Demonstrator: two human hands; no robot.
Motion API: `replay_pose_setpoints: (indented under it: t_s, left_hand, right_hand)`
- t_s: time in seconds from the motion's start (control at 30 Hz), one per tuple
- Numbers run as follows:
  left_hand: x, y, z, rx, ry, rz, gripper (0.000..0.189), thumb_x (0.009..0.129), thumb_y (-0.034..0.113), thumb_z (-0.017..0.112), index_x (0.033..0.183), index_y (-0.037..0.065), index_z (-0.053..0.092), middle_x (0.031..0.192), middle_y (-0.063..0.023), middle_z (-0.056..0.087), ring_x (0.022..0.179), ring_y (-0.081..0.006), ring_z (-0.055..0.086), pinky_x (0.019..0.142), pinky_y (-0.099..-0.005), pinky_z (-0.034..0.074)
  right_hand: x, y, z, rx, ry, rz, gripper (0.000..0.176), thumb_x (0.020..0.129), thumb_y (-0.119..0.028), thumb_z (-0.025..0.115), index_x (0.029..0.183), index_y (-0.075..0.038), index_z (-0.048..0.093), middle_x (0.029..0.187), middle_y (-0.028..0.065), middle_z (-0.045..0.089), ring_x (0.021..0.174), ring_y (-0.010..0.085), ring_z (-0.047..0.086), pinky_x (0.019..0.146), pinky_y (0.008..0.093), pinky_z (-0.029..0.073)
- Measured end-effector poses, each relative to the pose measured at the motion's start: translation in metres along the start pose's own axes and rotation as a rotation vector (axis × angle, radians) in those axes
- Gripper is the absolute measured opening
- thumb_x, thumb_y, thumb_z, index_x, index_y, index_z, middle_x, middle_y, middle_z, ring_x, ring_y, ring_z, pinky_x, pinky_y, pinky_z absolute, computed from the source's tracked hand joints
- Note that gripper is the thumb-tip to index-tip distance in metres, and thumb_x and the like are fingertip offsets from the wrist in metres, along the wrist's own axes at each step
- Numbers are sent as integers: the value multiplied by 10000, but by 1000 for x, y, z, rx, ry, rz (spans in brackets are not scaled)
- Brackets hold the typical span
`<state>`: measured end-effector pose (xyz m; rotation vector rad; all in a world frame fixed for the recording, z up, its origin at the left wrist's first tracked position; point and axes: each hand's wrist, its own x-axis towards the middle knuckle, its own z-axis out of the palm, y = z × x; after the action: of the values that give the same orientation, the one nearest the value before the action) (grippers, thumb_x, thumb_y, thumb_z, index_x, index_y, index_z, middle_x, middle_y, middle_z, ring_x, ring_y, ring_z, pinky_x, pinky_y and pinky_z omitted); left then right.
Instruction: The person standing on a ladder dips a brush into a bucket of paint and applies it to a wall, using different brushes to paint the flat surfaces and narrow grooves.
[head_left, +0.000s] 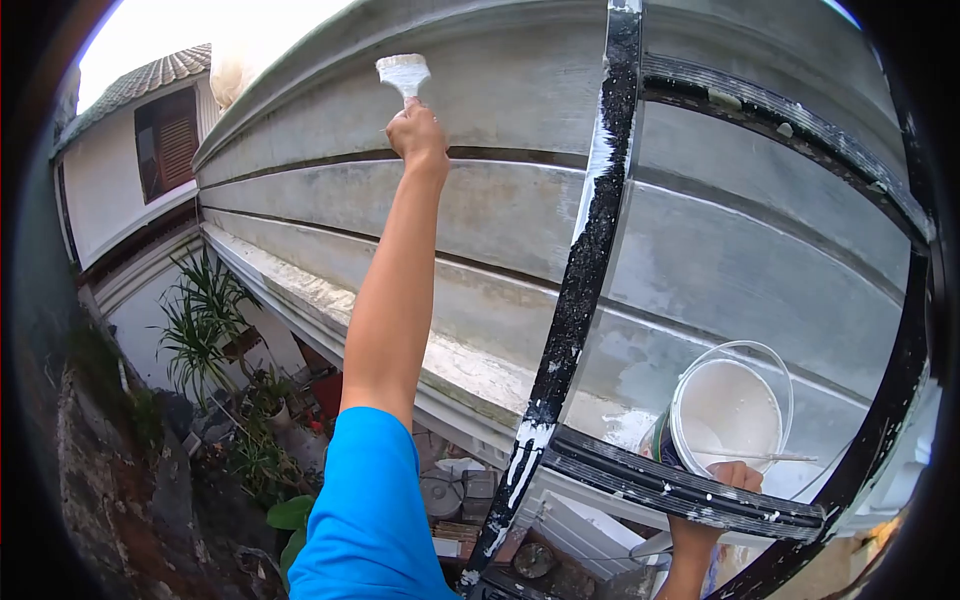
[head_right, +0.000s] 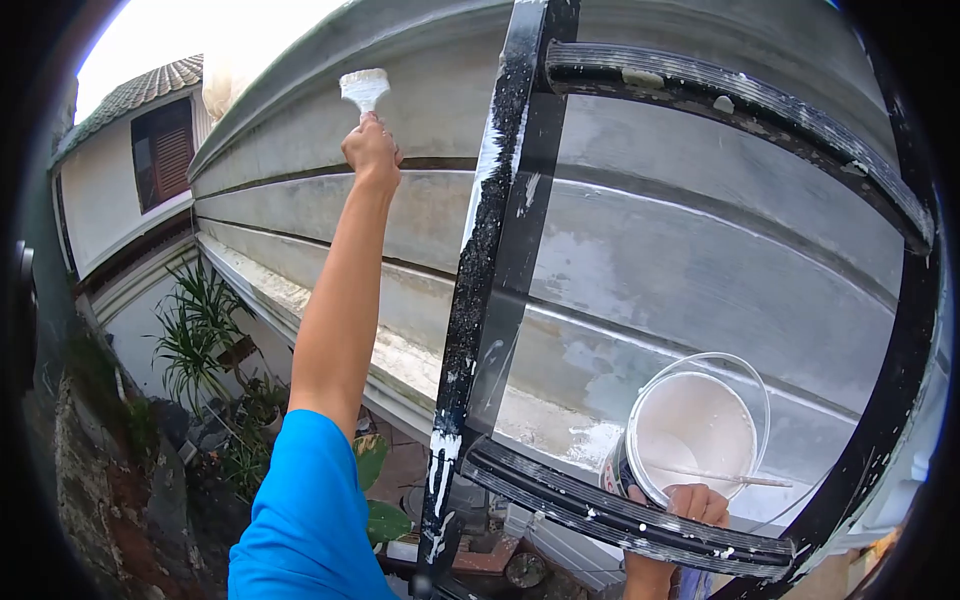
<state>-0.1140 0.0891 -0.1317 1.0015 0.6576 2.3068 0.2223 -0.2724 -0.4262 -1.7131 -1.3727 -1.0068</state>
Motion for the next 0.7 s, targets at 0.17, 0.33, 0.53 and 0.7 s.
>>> replay_pose_setpoints:
  t_s: [0.17,0.33,0.53,0.7]
  left_hand:
    - [6,-3,62,193,67,106,400,1027,240,478,800,-57,619,705,-131,653,579,-253,620,546,-383,488]
    - [-115,14,111,64,-244,180,436,1055,275,466,827,-67,612,649,-83,590,513,-167,509,506,-381,409]
    - [-191,-17,122,10,-650,245,237,1021,221,577,1005,-3,652,719,-28,579,610,-127,528,608,-327,459]
    - [-114,-24,130,-19,-1002,300,181,972,183,622,912,24,683,756,-30,633,682,-96,576,581,-268,452]
  right_hand:
    - [0,-3,-3,4,-36,56,482,777,-500,743,760,-93,484,807,71,492,881,290,475,845,465,348]
    - [2,-4,-1,-14,-25,44,514,802,-540,718,748,-89,477,798,73,483,863,290,470,833,464,348]
    - [2,-4,-2,21,-25,55,515,821,-562,693,732,-99,487,782,60,476,856,281,477,847,478,344]
    - [0,-2,-9,7,-70,52,525,736,-519,750,774,-56,507,821,111,483,871,323,466,836,485,351]
